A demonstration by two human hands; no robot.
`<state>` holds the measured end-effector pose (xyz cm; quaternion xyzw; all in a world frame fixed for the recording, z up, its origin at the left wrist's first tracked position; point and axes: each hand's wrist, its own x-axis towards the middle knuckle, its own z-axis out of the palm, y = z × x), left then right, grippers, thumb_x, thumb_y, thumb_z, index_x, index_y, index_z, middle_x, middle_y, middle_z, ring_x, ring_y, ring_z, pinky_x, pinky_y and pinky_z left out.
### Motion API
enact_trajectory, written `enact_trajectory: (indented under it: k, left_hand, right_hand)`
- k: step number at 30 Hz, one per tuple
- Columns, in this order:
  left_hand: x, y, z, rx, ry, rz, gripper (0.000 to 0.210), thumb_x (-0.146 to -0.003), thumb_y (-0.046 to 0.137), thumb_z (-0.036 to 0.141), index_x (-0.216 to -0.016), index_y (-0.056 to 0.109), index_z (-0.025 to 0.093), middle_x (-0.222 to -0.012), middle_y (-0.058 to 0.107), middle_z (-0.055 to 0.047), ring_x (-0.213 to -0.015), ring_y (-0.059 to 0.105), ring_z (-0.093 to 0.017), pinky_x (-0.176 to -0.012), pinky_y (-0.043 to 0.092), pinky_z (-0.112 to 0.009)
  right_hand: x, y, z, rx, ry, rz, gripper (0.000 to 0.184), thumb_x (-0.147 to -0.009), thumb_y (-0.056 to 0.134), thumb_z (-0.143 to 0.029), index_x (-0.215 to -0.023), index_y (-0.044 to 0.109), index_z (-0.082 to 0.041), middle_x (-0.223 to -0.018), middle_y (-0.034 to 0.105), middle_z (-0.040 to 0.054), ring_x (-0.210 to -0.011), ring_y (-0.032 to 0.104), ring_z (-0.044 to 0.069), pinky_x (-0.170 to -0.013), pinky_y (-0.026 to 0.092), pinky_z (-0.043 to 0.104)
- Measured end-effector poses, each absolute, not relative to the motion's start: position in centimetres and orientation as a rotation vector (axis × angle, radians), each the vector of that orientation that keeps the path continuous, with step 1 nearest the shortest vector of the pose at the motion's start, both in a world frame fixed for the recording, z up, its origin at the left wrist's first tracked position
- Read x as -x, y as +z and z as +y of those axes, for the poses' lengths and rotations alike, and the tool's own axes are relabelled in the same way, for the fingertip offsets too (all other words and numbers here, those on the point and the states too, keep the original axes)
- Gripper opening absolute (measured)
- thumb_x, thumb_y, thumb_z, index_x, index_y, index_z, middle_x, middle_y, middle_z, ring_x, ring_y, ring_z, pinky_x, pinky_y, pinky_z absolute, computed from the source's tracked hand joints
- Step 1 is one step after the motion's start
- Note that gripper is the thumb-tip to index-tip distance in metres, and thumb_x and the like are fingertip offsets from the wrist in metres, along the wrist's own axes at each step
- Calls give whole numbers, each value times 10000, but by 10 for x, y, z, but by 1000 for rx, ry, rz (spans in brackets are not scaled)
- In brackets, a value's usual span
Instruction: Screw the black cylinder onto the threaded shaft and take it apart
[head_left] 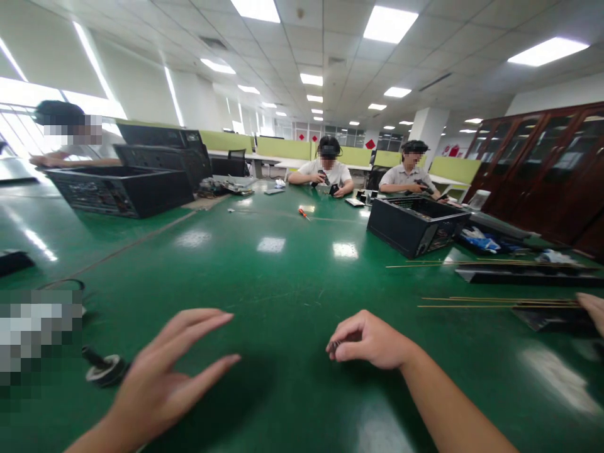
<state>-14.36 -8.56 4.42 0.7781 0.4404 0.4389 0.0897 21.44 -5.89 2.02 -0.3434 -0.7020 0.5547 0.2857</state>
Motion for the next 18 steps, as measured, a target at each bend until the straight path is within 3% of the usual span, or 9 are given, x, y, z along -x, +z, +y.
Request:
enact_trajectory:
  k: [4,6,10,18]
  left_hand:
    - [52,49,-77,-2595,972,772,547,-794,756,342,-1311,582,366,-1228,650,-69,-1118,601,-258,-972,518,-401]
    - [18,46,-71,-2577,905,593,480,-792,764,322,-1254,638,329,-1203,667,-80,-1088,611,-244,-951,516,-394]
    - [-19,38,-69,-2343,1058,482,261,-805,732,175,-1037,752,295,-1071,714,-58,-966,636,-194,-868,522,-345]
    - [-17,42,-77,-2123,1170,528,173,-817,734,189,-968,758,270,-935,755,-31,-877,660,-182,-800,541,-329]
  right_hand:
    - [-216,15,-57,842,1577,-1960,371,-700,810,-464,-910,798,-158,-851,753,67,-785,670,184,-738,519,285]
    - [-217,11,-56,815,1609,-1938,365,-684,820,-473,-845,797,-147,-793,745,54,-749,661,181,-728,518,288]
    - [-219,6,-56,753,1680,-1776,379,-634,856,-476,-747,774,-124,-681,702,26,-627,622,150,-664,512,277]
    - [-219,13,-56,640,1703,-1734,428,-679,829,-513,-831,775,-117,-770,713,53,-721,647,167,-715,519,279]
